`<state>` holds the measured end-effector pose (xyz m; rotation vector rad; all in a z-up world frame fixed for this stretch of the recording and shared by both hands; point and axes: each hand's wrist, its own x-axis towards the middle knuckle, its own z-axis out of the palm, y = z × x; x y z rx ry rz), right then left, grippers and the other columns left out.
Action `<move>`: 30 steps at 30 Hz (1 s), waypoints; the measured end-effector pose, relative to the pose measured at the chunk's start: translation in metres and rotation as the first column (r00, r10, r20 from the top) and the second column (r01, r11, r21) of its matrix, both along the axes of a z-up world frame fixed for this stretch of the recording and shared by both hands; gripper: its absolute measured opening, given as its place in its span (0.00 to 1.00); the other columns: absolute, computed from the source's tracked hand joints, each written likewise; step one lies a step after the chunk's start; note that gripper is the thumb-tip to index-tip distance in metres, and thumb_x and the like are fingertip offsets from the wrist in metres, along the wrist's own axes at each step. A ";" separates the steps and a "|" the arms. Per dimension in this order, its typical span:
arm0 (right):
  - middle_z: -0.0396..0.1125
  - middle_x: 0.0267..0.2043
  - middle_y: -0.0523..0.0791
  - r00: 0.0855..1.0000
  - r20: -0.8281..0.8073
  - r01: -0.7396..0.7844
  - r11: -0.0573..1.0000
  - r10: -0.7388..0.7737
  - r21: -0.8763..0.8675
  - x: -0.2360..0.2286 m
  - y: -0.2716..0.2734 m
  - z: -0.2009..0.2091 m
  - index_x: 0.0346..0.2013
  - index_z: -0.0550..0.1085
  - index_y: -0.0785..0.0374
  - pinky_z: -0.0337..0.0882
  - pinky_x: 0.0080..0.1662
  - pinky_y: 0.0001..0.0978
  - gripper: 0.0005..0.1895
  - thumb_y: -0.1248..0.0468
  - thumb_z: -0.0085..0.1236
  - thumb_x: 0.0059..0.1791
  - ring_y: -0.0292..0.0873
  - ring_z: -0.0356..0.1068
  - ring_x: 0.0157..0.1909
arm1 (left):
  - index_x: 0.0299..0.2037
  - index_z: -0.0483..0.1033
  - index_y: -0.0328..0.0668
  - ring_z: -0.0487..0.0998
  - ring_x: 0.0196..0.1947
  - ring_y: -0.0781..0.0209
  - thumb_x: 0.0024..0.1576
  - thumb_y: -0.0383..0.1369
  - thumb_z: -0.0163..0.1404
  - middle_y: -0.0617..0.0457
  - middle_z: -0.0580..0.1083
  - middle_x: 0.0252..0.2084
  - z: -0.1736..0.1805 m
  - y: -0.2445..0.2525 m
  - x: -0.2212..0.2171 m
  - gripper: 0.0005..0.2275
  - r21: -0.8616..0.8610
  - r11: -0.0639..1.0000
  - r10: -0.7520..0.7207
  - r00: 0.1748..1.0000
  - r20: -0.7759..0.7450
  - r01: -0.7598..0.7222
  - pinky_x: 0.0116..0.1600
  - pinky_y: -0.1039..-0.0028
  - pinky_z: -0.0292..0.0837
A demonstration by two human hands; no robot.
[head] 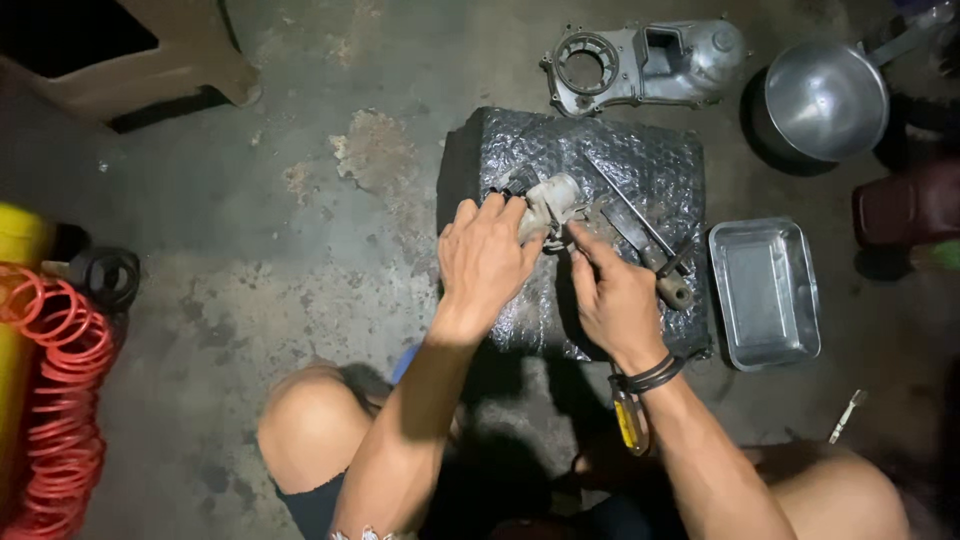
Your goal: The person uses a screwdriver and a thin metal tool to scrape dirt and debris from various surfaces and crevices of a mechanical component, turning it over to access different sides.
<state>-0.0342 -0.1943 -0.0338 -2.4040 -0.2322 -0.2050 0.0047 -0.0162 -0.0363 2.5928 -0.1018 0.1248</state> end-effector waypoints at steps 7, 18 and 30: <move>0.78 0.44 0.48 1.000 -0.011 0.016 1.000 -0.016 0.025 0.002 0.010 0.016 0.58 0.78 0.51 0.74 0.39 0.52 0.20 0.66 0.53 0.52 0.58 0.76 0.43 | 0.44 0.77 0.52 0.73 0.42 0.50 0.54 0.45 0.56 0.56 0.72 0.37 0.002 0.001 0.002 0.13 0.026 1.000 -0.011 0.999 -0.040 0.012 0.42 0.51 0.75; 0.77 0.29 0.50 1.000 -0.011 0.004 0.999 -0.005 -0.049 0.012 0.008 0.016 0.56 0.79 0.49 0.73 0.33 0.44 0.17 0.64 0.54 0.53 0.57 0.77 0.30 | 0.42 0.77 0.51 0.73 0.42 0.51 0.52 0.44 0.56 0.55 0.72 0.37 0.001 0.002 0.003 0.13 0.022 0.999 -0.032 0.999 -0.026 0.032 0.41 0.52 0.77; 0.76 0.32 0.55 0.997 0.059 -0.051 0.990 0.059 -0.135 0.030 0.010 0.001 0.59 0.77 0.49 0.71 0.37 0.59 0.19 0.63 0.51 0.53 0.62 0.75 0.36 | 0.43 0.75 0.50 0.72 0.43 0.50 0.52 0.43 0.55 0.55 0.71 0.40 0.007 0.003 0.005 0.13 -0.004 0.999 -0.034 0.994 -0.102 0.034 0.44 0.50 0.76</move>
